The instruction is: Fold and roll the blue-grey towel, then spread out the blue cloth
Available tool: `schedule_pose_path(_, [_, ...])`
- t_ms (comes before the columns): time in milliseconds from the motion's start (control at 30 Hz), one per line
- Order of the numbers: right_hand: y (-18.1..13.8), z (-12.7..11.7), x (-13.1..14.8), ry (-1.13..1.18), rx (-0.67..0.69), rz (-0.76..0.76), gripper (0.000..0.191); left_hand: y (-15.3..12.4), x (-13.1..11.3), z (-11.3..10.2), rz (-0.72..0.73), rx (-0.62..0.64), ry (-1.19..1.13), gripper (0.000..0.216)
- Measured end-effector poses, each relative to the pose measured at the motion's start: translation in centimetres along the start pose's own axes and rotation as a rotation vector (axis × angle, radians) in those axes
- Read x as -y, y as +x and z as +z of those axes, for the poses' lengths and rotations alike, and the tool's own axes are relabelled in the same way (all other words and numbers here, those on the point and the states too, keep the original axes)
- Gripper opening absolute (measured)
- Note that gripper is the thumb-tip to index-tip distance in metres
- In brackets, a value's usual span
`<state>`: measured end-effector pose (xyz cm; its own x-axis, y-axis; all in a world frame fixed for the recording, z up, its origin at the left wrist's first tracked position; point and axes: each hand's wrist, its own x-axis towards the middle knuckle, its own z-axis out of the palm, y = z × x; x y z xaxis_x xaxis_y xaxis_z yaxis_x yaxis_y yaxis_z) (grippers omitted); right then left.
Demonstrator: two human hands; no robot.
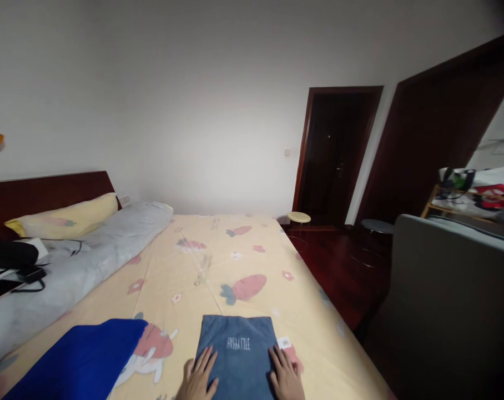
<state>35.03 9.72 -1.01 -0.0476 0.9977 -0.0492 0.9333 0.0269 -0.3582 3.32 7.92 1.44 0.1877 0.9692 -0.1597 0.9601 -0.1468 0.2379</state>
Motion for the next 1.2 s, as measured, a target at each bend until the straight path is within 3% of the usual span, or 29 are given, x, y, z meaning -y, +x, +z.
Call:
schedule_pose_path(133, [1.3,-0.9,2.5,-0.005,-0.026,-0.044,0.057,0.9,-2.0,-2.1,-0.029,-0.027,0.042,0.067])
schedule_pose_path(233, [2.9,-1.7,6.6,0.041,0.076,-0.158,0.062,3.3,-4.8,-3.5,-0.013,-0.013,0.027,0.077])
schedule_pose_path(300, [4.0,-2.0,9.1,0.061,0.147,-0.185,0.073,5.4,-6.5,-3.7,-0.014,0.017,0.010,0.078])
schedule_pose_path(400, [5.6,-1.9,11.0,0.093,0.127,-0.197,0.077,8.2,-7.6,-3.1,-0.012,0.046,-0.001,0.075])
schedule_pose_path(500, [6.7,-1.5,9.6,0.077,0.141,-0.183,0.072,9.3,-6.3,-2.1,-0.017,0.068,-0.002,0.070])
schedule_pose_path(600, [7.0,-0.8,5.8,0.055,0.179,-0.173,0.066,8.6,-3.8,-1.6,-0.056,0.092,0.017,0.068])
schedule_pose_path(767, [6.3,0.4,1.1,0.015,-0.002,-0.061,0.067,7.4,-1.8,-2.1,-0.159,0.076,0.067,0.074])
schedule_pose_path(967, [5.0,0.1,3.1,-0.064,-0.088,0.022,0.068,7.5,-3.0,-1.5,-0.167,-0.018,0.083,0.075])
schedule_pose_path(1067, [3.0,1.4,4.9,-0.019,-0.128,-0.047,0.059,6.1,-4.5,0.9,-0.103,-0.066,0.037,0.076])
schedule_pose_path(1200, [-1.3,5.3,5.4,0.066,0.006,-0.159,0.052,2.7,-5.7,4.9,-0.067,0.075,-0.029,0.076])
